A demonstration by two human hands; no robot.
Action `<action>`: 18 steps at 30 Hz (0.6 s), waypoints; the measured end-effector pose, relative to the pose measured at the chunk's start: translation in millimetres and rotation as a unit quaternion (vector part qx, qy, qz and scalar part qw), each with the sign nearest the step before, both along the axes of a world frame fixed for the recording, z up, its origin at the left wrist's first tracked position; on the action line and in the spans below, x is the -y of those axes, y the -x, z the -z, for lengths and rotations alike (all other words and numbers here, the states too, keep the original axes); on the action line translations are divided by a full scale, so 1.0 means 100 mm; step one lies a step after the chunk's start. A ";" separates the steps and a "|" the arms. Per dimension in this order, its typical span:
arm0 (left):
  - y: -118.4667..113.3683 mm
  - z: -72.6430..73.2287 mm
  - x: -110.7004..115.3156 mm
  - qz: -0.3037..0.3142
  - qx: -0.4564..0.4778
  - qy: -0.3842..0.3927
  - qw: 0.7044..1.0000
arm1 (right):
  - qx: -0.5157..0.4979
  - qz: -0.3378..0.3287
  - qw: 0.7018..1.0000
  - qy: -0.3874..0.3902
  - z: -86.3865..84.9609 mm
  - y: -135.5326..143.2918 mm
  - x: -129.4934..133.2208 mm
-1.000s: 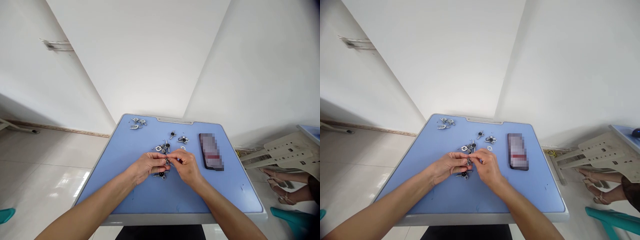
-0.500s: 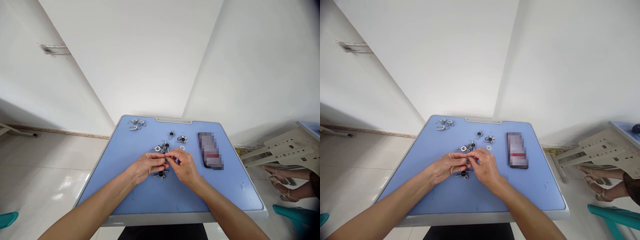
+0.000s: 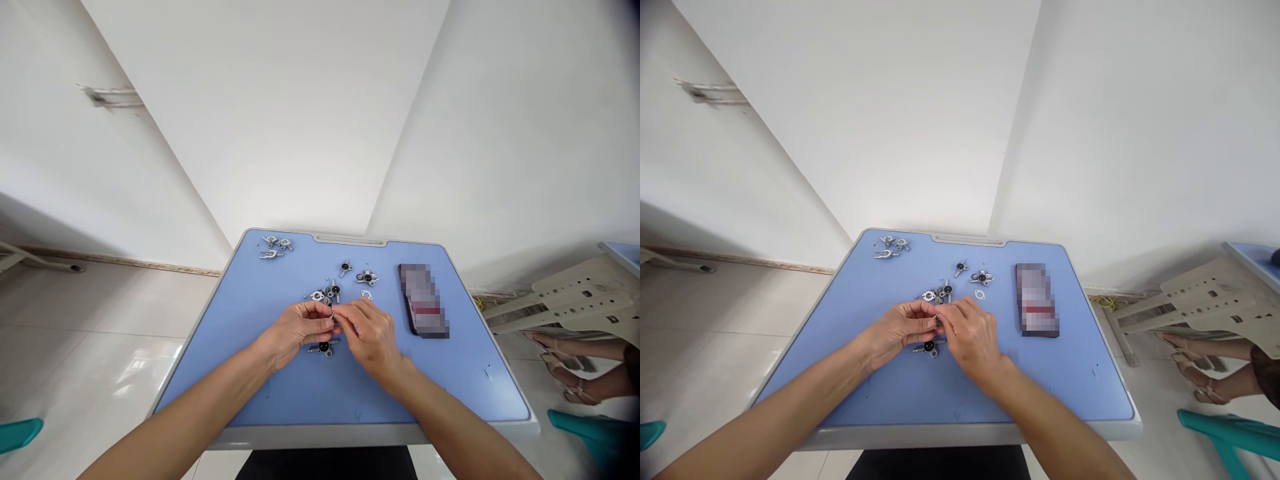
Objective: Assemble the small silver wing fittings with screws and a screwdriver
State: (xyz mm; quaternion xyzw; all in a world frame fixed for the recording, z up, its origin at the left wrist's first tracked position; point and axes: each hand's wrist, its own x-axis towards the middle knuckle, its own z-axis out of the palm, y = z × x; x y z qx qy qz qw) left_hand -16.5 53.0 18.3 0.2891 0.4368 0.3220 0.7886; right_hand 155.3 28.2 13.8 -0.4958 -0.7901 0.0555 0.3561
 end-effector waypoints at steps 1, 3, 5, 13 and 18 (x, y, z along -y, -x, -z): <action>-0.01 -0.01 0.01 -0.006 -0.002 -0.002 1.000 | -0.001 0.001 1.000 -0.005 0.00 0.00 0.00; -0.02 -0.02 0.01 -0.015 -0.003 -0.002 1.000 | -0.024 -0.006 1.000 0.001 0.00 0.01 0.00; -0.02 -0.02 0.01 -0.019 0.002 0.000 1.000 | -0.068 -0.016 0.997 0.027 -0.01 0.02 0.00; 0.01 0.00 -0.05 -0.022 0.027 0.045 0.998 | -0.414 -0.004 0.820 0.394 -0.16 0.02 -0.09; 0.05 -0.03 -0.07 -0.053 0.018 0.037 0.998 | -0.628 -0.055 0.548 0.549 -0.23 -0.12 -0.21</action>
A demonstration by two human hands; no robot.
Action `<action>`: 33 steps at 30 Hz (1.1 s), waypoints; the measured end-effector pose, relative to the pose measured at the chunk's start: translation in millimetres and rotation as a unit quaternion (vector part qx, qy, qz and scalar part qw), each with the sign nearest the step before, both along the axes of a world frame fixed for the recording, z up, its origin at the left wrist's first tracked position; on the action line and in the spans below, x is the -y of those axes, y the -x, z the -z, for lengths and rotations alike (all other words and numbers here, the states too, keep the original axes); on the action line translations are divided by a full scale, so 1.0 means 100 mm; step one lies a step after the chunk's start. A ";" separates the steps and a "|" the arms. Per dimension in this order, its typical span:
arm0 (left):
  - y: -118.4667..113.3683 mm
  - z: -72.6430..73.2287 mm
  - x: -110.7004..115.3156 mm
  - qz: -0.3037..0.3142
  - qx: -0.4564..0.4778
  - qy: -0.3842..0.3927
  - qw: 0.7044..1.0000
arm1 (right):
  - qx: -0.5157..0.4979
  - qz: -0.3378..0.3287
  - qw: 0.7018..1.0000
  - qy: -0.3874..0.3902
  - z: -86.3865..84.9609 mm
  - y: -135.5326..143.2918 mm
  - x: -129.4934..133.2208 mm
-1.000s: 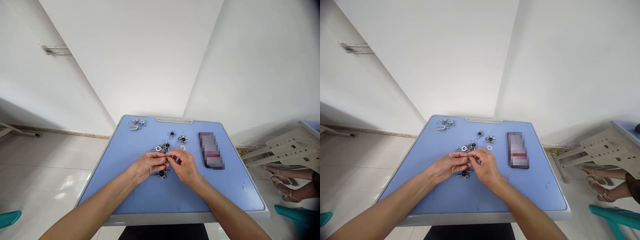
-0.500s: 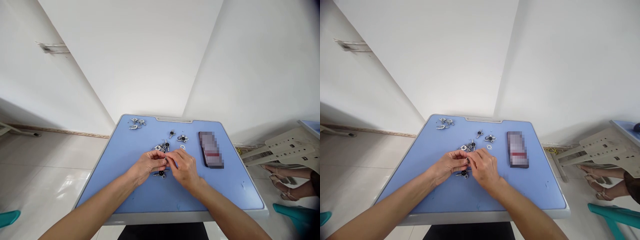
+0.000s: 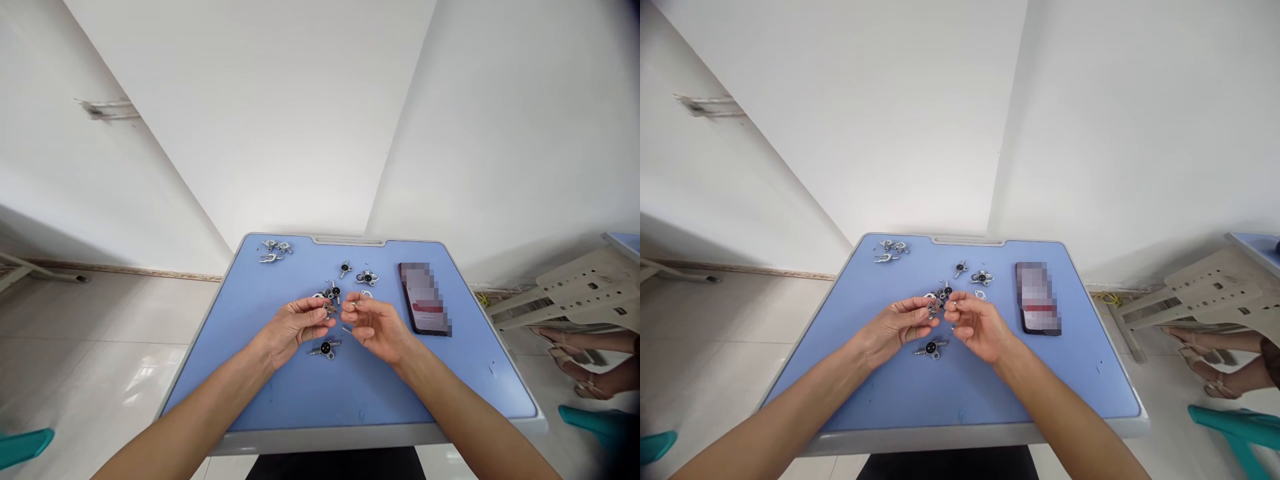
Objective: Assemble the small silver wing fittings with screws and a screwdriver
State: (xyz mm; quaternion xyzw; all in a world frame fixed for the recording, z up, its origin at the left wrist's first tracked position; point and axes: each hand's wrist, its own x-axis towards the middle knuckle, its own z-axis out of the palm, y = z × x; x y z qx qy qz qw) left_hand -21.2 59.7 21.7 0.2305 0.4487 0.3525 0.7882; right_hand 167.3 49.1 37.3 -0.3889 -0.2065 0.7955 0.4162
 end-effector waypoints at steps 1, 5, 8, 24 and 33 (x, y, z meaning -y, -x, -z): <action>0.01 -0.01 0.00 -0.009 -0.002 -0.010 1.000 | -0.046 0.000 0.998 0.033 0.00 -0.01 -0.01; 0.01 -0.08 0.05 -0.027 -0.022 -0.075 0.997 | -0.110 -0.031 0.982 0.147 0.02 0.05 0.04; -0.02 -0.13 0.09 -0.018 -0.077 -0.138 0.987 | -0.070 -0.072 0.986 0.132 0.03 0.13 0.11; -0.05 -0.10 0.13 0.012 -0.269 -0.362 0.893 | 0.064 -0.086 0.993 0.045 0.06 0.15 0.13; -0.05 -0.10 0.17 -0.004 -0.301 -0.404 0.864 | 0.161 -0.046 0.983 -0.070 0.07 0.22 0.20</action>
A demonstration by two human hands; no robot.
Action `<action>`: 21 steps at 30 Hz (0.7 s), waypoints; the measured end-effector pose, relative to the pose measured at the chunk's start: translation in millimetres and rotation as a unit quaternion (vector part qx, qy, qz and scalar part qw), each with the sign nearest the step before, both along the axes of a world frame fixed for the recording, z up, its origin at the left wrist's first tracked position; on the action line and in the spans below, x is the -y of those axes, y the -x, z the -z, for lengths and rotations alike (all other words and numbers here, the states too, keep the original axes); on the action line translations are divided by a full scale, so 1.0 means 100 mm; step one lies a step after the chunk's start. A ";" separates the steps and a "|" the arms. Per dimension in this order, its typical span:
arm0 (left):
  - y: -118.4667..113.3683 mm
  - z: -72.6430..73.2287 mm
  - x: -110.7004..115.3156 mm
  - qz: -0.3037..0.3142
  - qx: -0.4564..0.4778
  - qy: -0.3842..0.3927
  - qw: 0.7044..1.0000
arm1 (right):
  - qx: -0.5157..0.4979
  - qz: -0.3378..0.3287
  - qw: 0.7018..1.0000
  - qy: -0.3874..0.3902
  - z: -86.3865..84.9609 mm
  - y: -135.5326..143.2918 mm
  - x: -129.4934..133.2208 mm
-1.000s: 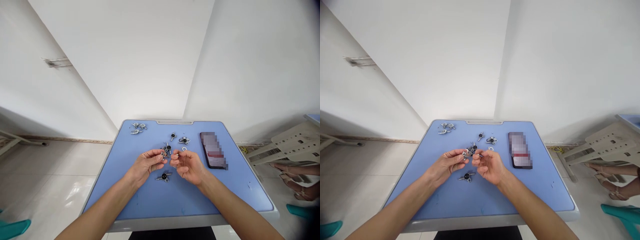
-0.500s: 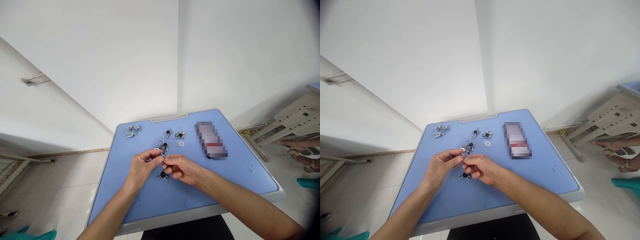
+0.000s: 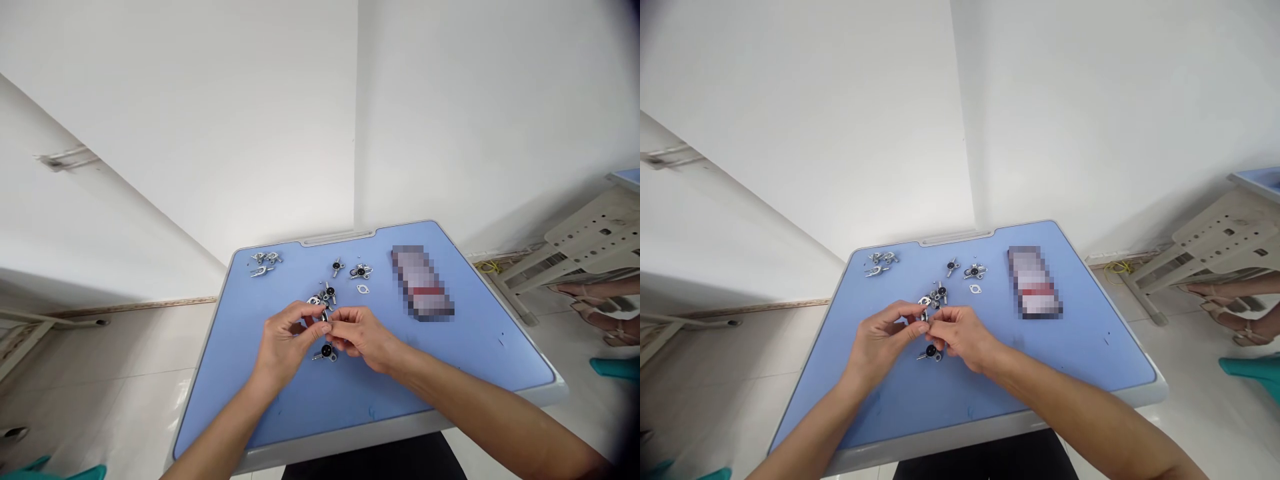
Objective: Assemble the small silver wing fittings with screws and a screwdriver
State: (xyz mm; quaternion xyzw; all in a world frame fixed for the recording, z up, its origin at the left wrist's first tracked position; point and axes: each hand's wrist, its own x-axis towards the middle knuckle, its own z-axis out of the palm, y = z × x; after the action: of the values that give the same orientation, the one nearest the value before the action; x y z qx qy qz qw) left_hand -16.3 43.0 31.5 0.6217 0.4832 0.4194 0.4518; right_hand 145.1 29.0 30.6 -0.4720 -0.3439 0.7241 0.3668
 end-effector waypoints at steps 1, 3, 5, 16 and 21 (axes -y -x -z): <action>0.01 0.01 -0.01 -0.002 0.003 0.028 1.000 | -0.010 -0.003 1.000 0.012 0.00 0.01 0.00; 0.01 0.03 -0.03 -0.003 0.011 0.071 0.997 | -0.019 -0.007 0.999 0.026 -0.01 0.02 0.00; 0.01 0.04 -0.04 -0.001 0.025 0.088 0.996 | -0.035 -0.015 0.998 0.041 -0.02 0.02 0.00; -0.01 0.00 -0.05 0.013 0.100 0.174 0.980 | -0.072 -0.019 0.994 0.076 -0.01 -0.02 0.01; -0.01 0.00 -0.06 0.024 0.139 0.203 0.969 | -0.138 -0.029 0.979 0.144 -0.04 -0.03 -0.01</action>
State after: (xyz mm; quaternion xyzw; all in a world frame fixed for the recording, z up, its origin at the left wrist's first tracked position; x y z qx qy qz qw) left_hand -15.1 49.4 31.5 0.4640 0.4755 0.3838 0.6413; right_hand 148.6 30.0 34.4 -0.4056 -0.1952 0.8345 0.3178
